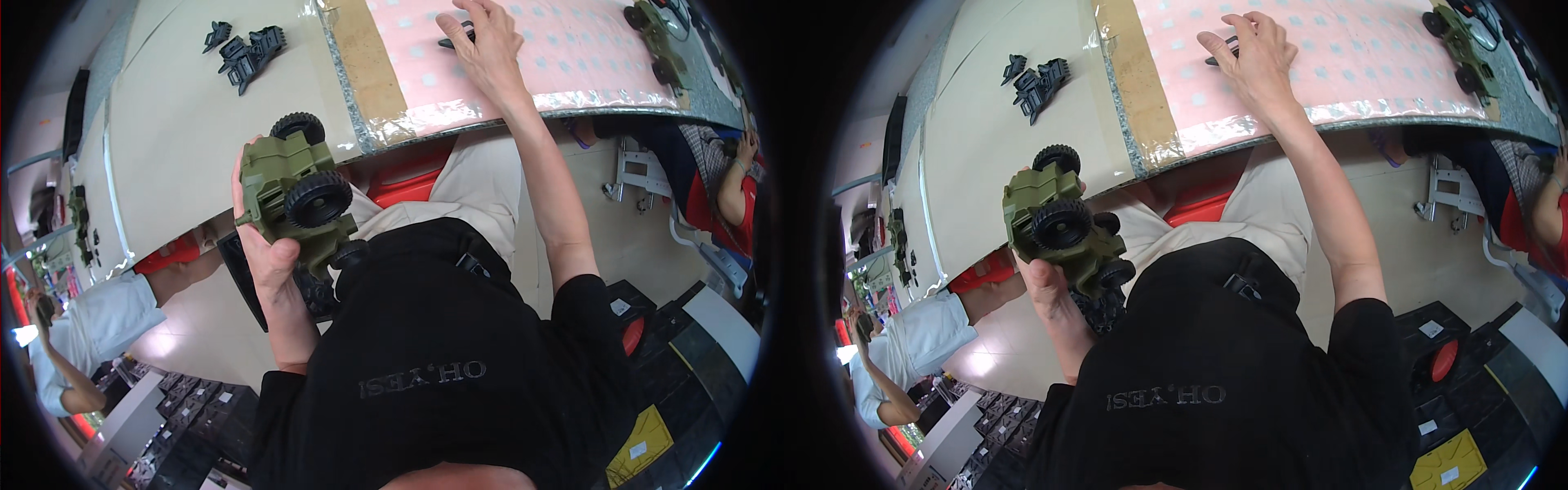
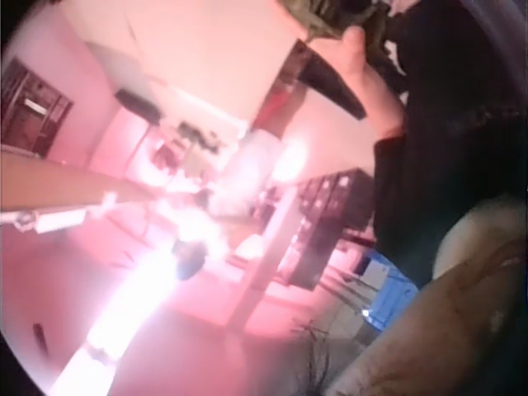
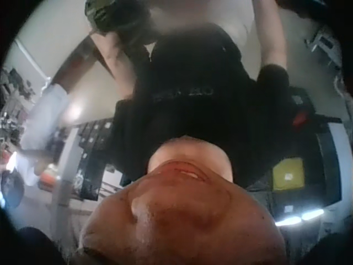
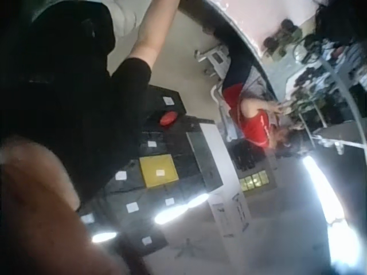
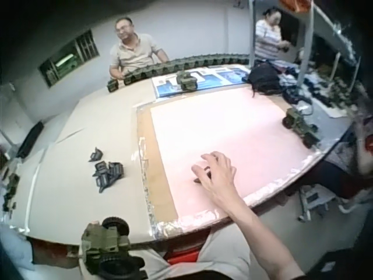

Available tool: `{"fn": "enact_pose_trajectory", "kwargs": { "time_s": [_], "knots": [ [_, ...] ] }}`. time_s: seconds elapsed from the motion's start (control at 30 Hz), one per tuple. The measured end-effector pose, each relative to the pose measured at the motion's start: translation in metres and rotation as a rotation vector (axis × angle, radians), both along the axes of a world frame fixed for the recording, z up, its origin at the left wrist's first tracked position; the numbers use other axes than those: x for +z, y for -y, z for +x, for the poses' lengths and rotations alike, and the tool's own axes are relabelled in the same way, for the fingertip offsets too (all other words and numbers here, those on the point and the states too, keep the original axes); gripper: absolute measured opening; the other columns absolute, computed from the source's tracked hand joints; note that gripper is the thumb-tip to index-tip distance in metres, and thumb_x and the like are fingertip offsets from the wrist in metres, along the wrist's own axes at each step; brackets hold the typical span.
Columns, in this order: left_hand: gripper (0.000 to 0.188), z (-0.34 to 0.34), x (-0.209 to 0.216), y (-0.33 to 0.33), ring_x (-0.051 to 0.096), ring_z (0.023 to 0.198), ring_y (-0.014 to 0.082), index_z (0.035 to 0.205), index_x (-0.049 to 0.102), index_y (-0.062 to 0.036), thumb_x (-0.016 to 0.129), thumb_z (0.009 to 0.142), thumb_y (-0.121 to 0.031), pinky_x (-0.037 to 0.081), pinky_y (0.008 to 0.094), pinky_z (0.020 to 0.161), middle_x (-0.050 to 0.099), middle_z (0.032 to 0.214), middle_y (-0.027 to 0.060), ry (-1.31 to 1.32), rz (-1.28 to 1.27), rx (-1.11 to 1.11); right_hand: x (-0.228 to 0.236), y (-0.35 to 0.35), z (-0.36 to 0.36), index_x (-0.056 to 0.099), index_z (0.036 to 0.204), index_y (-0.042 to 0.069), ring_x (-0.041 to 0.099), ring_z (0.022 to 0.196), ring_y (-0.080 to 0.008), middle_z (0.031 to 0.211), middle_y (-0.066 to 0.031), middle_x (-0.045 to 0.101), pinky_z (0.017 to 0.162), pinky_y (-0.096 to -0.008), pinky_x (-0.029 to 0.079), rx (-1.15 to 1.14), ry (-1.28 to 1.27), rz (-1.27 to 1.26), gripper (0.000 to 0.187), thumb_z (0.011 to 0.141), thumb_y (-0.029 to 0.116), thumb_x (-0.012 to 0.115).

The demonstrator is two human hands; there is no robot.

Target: The person assembles green plastic toy vehicles by hand. They pick up a vehicle body and attach black plastic wheel components to the sides, snapping them into place. The person handles the parts one at a time, rotating the vehicle to fit the wheels securely.

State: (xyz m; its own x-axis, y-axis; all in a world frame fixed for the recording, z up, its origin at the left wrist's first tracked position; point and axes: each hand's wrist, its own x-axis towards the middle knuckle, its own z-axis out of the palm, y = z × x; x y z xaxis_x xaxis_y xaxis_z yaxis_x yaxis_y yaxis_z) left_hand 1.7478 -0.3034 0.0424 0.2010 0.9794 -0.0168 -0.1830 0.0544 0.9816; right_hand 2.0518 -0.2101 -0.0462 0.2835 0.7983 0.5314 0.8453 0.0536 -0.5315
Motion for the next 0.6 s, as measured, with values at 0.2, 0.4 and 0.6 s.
{"fn": "enact_pose_trajectory", "kwargs": {
  "time_s": [0.2,0.4,0.6],
  "knots": [
    [0.114,0.018,-0.014,0.025,0.042,0.125,0.0272,0.140,0.020,0.0022,0.086,0.056,-0.037,0.038,0.0396,0.103,0.030,0.141,0.0149,-0.025,0.004,-0.002,0.003,0.013,0.029,0.051,0.125,0.009,0.043,0.119,-0.0317,0.127,-0.0164,0.048,0.102,-0.0430,0.025,0.337,-0.225,-0.122,0.059,0.088,0.054,0.049],
    [0.105,0.031,-0.024,0.035,0.044,0.121,0.0253,0.139,0.022,-0.0003,0.083,0.059,-0.029,0.040,0.0378,0.099,0.035,0.134,0.0144,-0.067,0.028,-0.104,0.006,0.028,0.055,0.044,0.133,0.011,0.042,0.122,-0.0288,0.130,-0.0184,0.044,0.102,-0.0385,0.033,0.537,-0.525,-0.186,0.062,0.083,0.043,0.062],
    [0.114,0.034,-0.020,0.037,0.046,0.117,0.0241,0.139,0.024,-0.0015,0.087,0.052,-0.037,0.041,0.0370,0.098,0.038,0.129,0.0128,-0.002,-0.013,-0.124,0.011,0.029,0.045,0.044,0.132,0.008,0.041,0.122,-0.0294,0.130,-0.0170,0.044,0.102,-0.0384,0.034,0.369,-0.265,-0.186,0.074,0.072,0.040,0.073]
  ]
}}
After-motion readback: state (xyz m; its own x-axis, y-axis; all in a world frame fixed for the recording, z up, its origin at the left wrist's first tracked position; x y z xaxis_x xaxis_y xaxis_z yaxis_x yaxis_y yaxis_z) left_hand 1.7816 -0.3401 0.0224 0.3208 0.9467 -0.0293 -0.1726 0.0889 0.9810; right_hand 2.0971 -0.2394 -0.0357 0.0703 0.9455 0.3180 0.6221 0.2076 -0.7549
